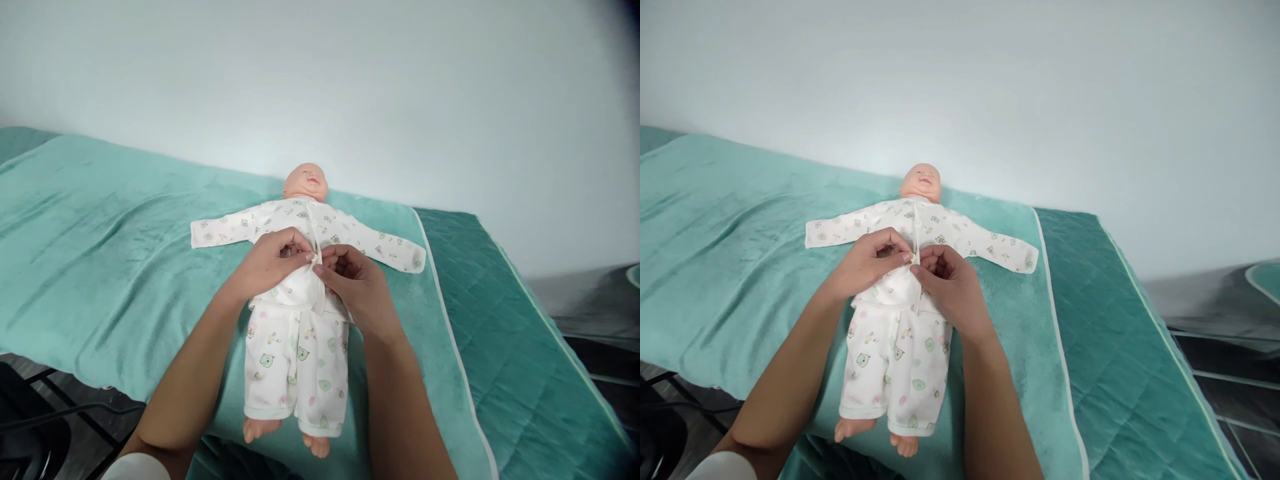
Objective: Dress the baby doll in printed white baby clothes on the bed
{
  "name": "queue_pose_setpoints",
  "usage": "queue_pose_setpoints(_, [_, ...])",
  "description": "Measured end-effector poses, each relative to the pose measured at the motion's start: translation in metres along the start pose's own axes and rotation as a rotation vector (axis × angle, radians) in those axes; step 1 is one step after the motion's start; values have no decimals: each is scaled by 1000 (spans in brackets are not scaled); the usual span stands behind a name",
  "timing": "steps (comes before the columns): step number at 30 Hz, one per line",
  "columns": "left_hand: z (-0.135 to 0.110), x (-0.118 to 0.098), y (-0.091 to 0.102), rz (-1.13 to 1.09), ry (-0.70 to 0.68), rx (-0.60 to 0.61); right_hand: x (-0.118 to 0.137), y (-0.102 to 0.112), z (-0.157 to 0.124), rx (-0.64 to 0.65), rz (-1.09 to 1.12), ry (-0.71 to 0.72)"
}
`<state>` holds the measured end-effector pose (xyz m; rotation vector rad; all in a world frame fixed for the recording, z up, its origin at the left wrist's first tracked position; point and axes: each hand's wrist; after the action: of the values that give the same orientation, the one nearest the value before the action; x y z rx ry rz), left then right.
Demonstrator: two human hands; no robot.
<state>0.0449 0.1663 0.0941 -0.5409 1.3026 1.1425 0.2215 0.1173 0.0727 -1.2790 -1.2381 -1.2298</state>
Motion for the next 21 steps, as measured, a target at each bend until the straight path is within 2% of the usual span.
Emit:
queue_pose_setpoints(12, [-1,0,0,-19,6,25,-1,-11,-3,-40,-54,19])
queue_pose_setpoints(21, [-1,1,3,-38,18,63,2,-21,-8,-133,-357,125])
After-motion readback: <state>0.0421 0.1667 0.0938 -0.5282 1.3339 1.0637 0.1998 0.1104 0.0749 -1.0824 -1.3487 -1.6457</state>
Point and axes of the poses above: each hand's wrist, its own z-axis towards the middle knuckle, its own y-axis out of the back of the hand, x = y × z, and after that the axes turned 5 degrees about -y, right-handed
